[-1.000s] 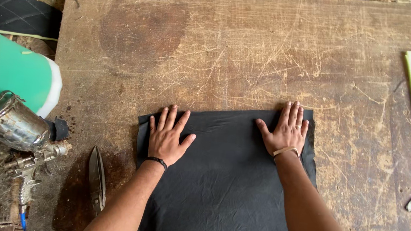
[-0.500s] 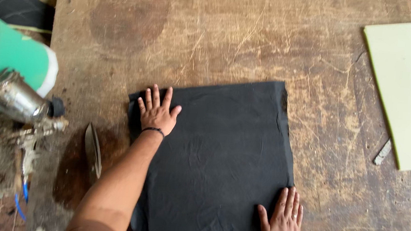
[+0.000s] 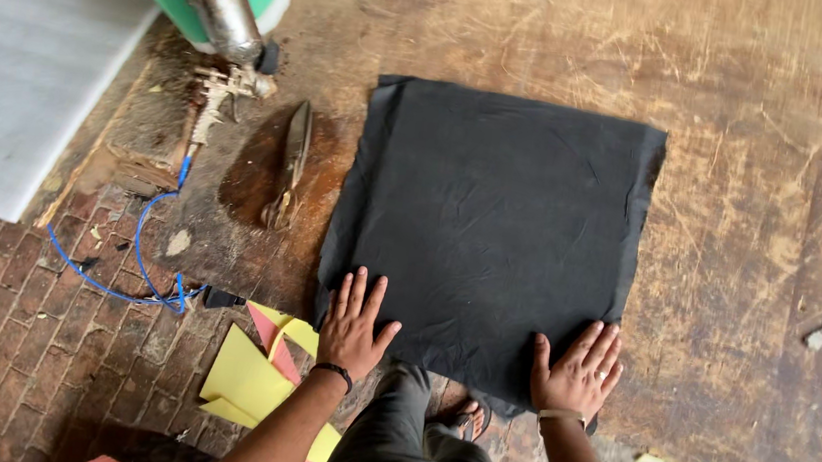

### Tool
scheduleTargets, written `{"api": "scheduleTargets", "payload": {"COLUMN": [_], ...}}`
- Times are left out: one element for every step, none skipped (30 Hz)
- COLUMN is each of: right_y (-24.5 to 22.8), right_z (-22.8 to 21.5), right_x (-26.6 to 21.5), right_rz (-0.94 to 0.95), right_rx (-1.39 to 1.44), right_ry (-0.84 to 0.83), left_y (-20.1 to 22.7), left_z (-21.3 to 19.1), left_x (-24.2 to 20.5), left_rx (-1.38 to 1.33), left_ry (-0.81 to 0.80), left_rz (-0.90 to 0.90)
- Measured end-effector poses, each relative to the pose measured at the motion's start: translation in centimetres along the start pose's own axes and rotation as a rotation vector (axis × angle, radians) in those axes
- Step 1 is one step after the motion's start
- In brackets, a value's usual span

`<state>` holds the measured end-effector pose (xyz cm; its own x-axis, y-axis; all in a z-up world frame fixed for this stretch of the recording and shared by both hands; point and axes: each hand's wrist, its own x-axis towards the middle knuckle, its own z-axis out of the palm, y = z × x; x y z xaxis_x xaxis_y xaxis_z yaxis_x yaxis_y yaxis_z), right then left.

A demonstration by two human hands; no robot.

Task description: The person applies adhesive to yellow foam sheets using a spray gun, then places black fabric over the foam and trims the excess with shears. The finished covered pieces are stacked on a nearby surface.

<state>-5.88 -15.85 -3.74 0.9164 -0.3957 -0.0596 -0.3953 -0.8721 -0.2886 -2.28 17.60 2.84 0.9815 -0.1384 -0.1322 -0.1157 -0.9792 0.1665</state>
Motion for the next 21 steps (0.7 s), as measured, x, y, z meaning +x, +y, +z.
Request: {"api": "scheduleTargets", "payload": {"right_y": [0.2,0.4,0.7,0.8,1.0,1.0,0.5,-0.3,-1.5,-3.0,-4.6,-6.9,-9.1,-11.5,-14.2,-16.5,-18.8,-21.1,-23.1,-24.8,-26.5], "right_z": [0.0,0.1,0.2,0.3,0.1,-0.1,-0.2,-0.4,-0.7,-1.1,-1.6,-1.8,-2.1,-2.4,-2.5,-2.9,-3.3,-3.6,-4.0,-4.3,-4.5], "right_x": [0.4,1.0,0.9,0.8,1.1,1.6,1.3,1.2,1.3,1.6,2.1,2.7,3.1,3.6,4.0,4.5,4.7,4.8,4.7,4.4,4.6], "right_rz": [-0.002,-0.014,-0.016,-0.019,-0.013,-0.007,0.001,-0.044,-0.09,-0.135,-0.196,-0.256,-0.314,-0.364,-0.42,-0.466,-0.517,-0.568,-0.643,-0.719,-0.791], "right_rx": [0.015,0.021,0.025,0.029,-0.018,-0.065,-0.108,-0.154,-0.197,-0.24,-0.241,-0.242,-0.247,-0.251,-0.249,-0.256,-0.26,-0.263,-0.293,-0.324,-0.353], "right_ry": [0.008,0.001,-0.016,-0.032,-0.045,-0.057,-0.079,-0.102,-0.125,-0.147,-0.23,-0.314,-0.4,-0.442,-0.485,-0.505,-0.529,-0.552,-0.614,-0.675,-0.73], "left_y": [-0.3,-0.4,-0.5,-0.6,-0.6,-0.8,-1.2,-1.7,-2.3,-3.0,-3.5,-4.2,-4.7,-5.2,-6.2,-7.1,-8.3,-9.7,-11.1,-12.6,-14.1], "left_z": [0.2,0.3,0.5,0.6,0.5,0.4,0.0,-0.4,-0.8,-1.3,-1.6,-2.0,-2.0,-2.0,-2.1,-2.2,-2.4,-2.8,-3.1,-3.5,-4.0], "left_x": [0.1,0.4,0.4,0.3,0.5,0.8,0.6,0.5,0.4,0.4,0.8,1.2,1.5,2.0,2.7,3.5,4.6,6.4,8.1,9.9,12.1], "left_rx": [-0.016,-0.034,-0.052,-0.07,-0.085,-0.1,-0.109,-0.138,-0.166,-0.193,-0.233,-0.274,-0.32,-0.39,-0.454,-0.519,-0.507,-0.494,-0.482,-0.33,-0.177], "left_ry": [-0.002,-0.024,-0.058,-0.092,-0.079,-0.065,-0.06,-0.068,-0.073,-0.077,-0.056,-0.034,-0.015,-0.005,0.007,0.019,0.084,0.149,0.214,0.288,0.362], "left_rz": [0.006,-0.019,-0.039,-0.059,-0.041,-0.023,-0.008,0.009,0.025,0.042,0.061,0.08,0.099,0.058,0.012,-0.034,-0.089,-0.143,-0.198,-0.225,-0.243]}}
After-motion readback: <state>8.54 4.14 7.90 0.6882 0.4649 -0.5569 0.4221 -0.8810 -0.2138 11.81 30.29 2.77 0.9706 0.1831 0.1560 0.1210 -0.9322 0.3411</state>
